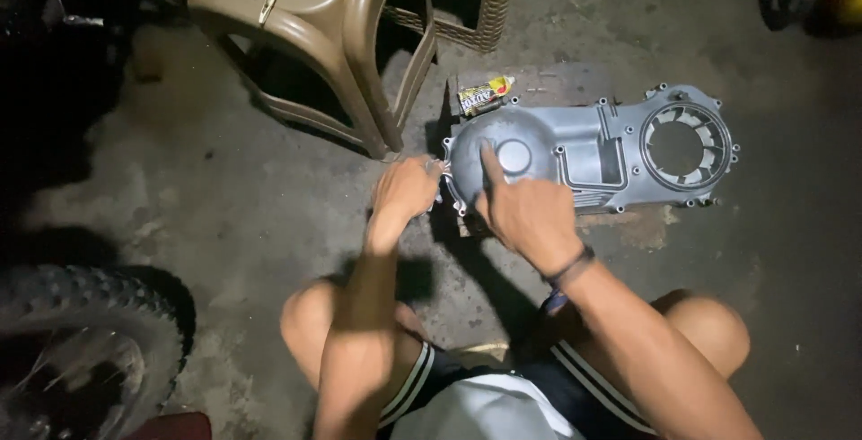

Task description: Cleaning and applying sealant to the edges of a motorcycle engine casing in preparation for assembly.

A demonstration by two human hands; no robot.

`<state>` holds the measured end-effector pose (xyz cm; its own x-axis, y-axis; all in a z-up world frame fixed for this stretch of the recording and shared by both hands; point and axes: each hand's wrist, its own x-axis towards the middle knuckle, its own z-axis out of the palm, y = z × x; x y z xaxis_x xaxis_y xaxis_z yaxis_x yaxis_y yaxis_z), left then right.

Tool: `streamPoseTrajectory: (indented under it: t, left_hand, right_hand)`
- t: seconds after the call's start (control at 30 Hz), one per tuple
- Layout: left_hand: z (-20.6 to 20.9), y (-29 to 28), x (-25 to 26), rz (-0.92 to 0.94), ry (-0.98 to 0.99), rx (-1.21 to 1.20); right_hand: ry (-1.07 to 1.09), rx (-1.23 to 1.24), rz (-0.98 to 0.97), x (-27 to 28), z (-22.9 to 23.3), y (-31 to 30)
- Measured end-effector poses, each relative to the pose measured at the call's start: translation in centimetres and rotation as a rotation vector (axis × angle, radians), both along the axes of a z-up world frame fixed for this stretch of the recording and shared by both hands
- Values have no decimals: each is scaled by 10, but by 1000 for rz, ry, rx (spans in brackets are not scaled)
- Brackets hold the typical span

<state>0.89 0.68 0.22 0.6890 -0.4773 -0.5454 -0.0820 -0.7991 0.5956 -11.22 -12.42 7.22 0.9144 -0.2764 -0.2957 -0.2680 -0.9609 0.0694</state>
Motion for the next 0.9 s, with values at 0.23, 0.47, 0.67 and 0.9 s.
streamPoseTrajectory:
  t: [0.23,0.47,0.67,0.9]
  left_hand:
    - [1,3,-5,1,12,-35]
    - [-1,-2,1,15,-1,14]
    - [7,-3,-12,11,33,47]
    - [8,-2,1,20,41,-1]
  right_hand:
    - [83,-32,9,-27,-6,-11]
    - [31,-5,45,-58,-17,-32]
    - [-84,81,41,-54,-14,-24]
    - [7,84,-40,-64,-24,-46]
